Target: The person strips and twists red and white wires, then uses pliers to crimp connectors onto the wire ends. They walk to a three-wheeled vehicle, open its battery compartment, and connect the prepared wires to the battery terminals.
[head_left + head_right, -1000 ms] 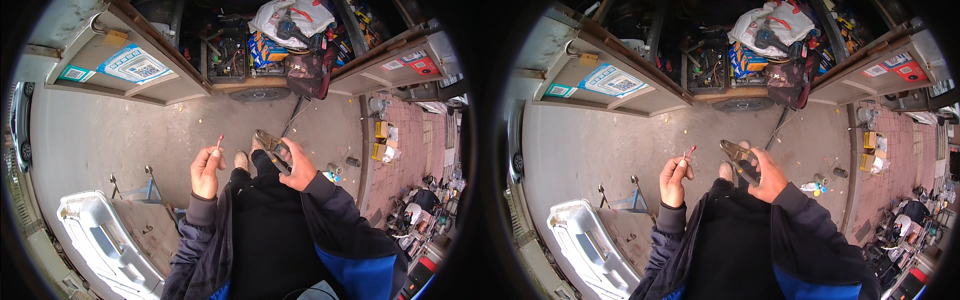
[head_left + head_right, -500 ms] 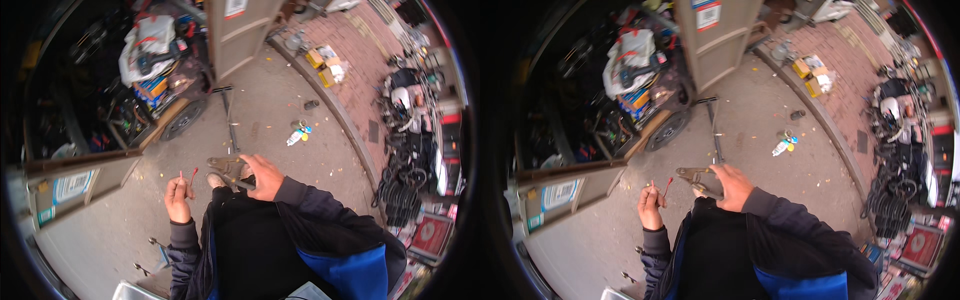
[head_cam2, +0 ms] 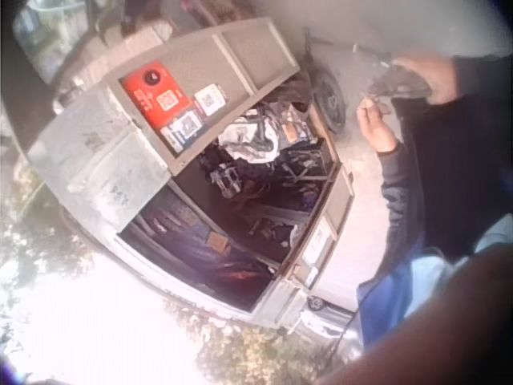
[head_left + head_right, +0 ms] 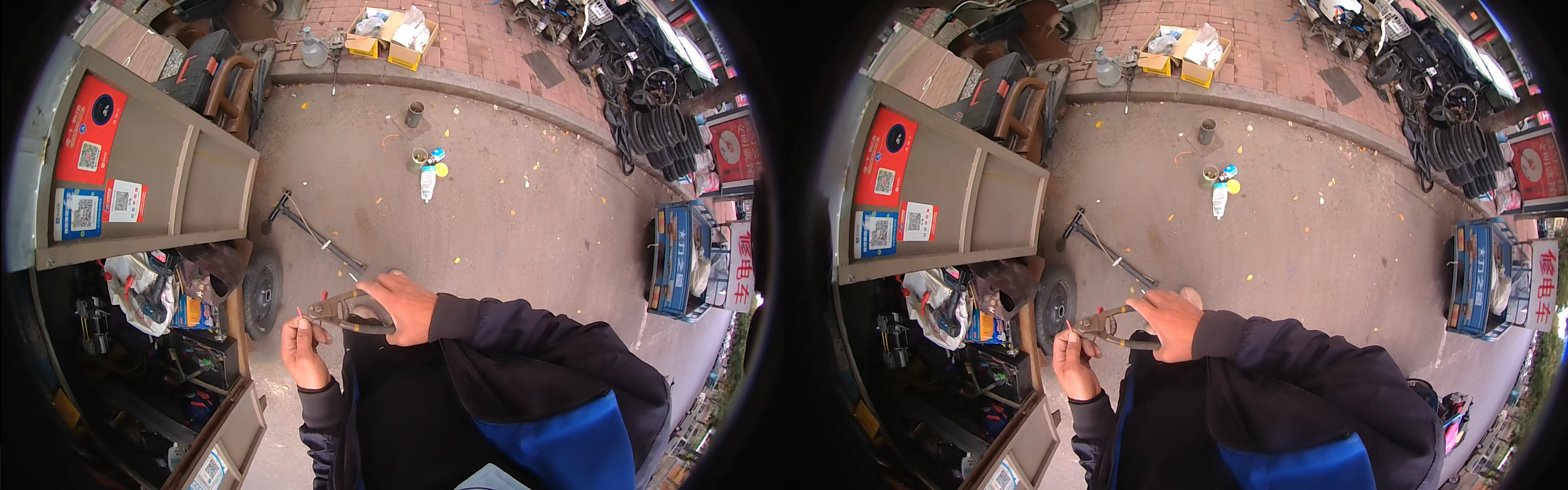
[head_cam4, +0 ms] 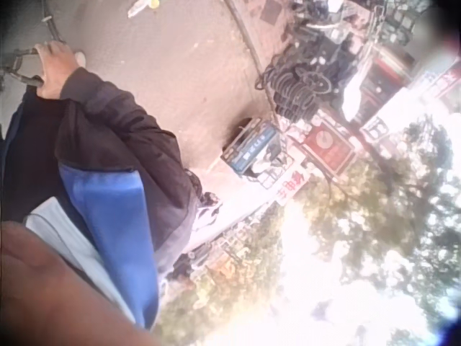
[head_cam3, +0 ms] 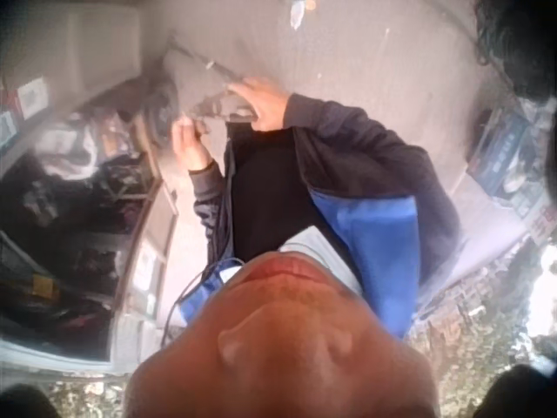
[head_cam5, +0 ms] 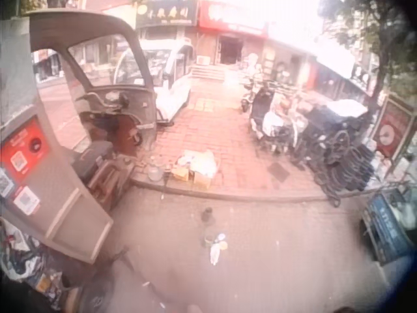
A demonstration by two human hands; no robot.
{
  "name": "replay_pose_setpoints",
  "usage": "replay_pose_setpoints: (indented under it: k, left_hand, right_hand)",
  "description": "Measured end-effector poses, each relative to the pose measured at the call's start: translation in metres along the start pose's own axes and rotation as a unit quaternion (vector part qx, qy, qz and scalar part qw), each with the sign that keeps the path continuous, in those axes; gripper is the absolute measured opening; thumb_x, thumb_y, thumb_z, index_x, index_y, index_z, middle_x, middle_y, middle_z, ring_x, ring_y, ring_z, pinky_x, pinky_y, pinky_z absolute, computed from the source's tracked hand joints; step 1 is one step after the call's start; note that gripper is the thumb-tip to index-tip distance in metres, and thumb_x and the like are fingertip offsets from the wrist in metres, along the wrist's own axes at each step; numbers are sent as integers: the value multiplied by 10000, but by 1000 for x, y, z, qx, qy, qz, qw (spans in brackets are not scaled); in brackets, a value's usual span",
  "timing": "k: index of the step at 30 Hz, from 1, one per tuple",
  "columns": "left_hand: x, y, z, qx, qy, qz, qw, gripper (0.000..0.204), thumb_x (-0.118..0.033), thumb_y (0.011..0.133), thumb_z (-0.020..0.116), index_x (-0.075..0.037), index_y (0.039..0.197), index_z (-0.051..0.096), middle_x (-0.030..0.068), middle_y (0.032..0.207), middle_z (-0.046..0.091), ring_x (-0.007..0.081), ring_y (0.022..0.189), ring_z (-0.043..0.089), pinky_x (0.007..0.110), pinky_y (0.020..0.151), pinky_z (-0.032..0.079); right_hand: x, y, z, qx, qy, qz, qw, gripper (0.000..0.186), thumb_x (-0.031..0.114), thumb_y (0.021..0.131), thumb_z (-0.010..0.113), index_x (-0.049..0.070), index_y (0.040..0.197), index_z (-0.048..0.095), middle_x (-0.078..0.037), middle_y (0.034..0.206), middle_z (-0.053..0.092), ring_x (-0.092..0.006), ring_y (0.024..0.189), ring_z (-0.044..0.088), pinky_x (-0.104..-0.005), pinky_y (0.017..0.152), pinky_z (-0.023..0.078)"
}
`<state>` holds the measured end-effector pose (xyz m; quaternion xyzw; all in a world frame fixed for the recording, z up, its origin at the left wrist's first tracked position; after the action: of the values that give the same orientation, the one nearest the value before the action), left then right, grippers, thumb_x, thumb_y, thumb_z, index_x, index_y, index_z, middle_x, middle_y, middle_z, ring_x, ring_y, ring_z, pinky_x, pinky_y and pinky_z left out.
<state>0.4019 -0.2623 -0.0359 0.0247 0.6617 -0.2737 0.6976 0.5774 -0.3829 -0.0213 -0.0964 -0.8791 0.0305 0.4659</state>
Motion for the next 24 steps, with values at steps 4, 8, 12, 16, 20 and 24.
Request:
replay_pose_setpoints:
  k: [4, 8, 12, 16, 20, 24]
  left_hand:
    - [-11, 22, 20, 15, 19, -7, 1000, 187, -189, 1102, 541, -23, 1035, 596, 74, 716, 572, 179, 674, 559, 314, 668, 482]
    - [-21, 35, 18, 31, 23, -4, 999, 181, -183, 1099, 543, -30, 1027, 606, 80, 722, 602, 181, 669, 582, 315, 661, 496]
    - [-28, 36, 0, 17, -2, -15, 1000, 186, -139, 1092, 548, 3, 1005, 630, 63, 744, 624, 147, 687, 593, 293, 670, 498]
    - [-41, 35, -21, 5, -26, 4, 1000, 188, -136, 1081, 555, 13, 998, 634, 44, 725, 595, 137, 669, 566, 295, 659, 487]
    - [-54, 38, -43, -10, -34, 15, 999, 199, -149, 1074, 562, 17, 996, 638, 31, 717, 574, 126, 654, 539, 293, 646, 469]
    - [-63, 37, -64, -19, -52, 39, 998, 203, -152, 1075, 561, 14, 989, 638, 21, 711, 564, 115, 650, 523, 291, 639, 460]
  right_hand:
    - [-16, 4, -16, -32, 15, 23, 999, 889, 150, 679, 807, -11, 1479, 454, -203, 1156, 561, -411, 1072, 573, -502, 886, 450]
    - [-4, 13, -27, -48, 24, 30, 998, 882, 154, 683, 807, -6, 1475, 455, -205, 1161, 561, -418, 1073, 569, -501, 913, 451]
    - [21, 32, -31, -22, 8, 18, 1000, 903, 124, 677, 800, 10, 1496, 436, -206, 1155, 549, -427, 1103, 543, -480, 964, 440]
    - [54, 54, -32, -19, -30, -22, 999, 917, 132, 681, 801, 12, 1510, 427, -211, 1172, 550, -428, 1134, 540, -480, 995, 431]
    - [74, 73, -19, 17, -65, -7, 998, 927, 215, 717, 833, 14, 1523, 422, -217, 1231, 562, -427, 1180, 540, -483, 1022, 426]
    - [99, 85, -11, 11, -82, -68, 994, 970, 205, 682, 848, 32, 1532, 415, -238, 1256, 550, -451, 1188, 541, -490, 1026, 448]
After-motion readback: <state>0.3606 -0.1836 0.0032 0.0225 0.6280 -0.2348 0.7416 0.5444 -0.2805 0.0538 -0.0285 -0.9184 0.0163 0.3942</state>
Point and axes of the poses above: each hand's wrist, its own y-axis towards the middle knuckle, its own z-axis out of the palm, x = y × z, the point moved 10 cm from there along y, towards the middle knuckle
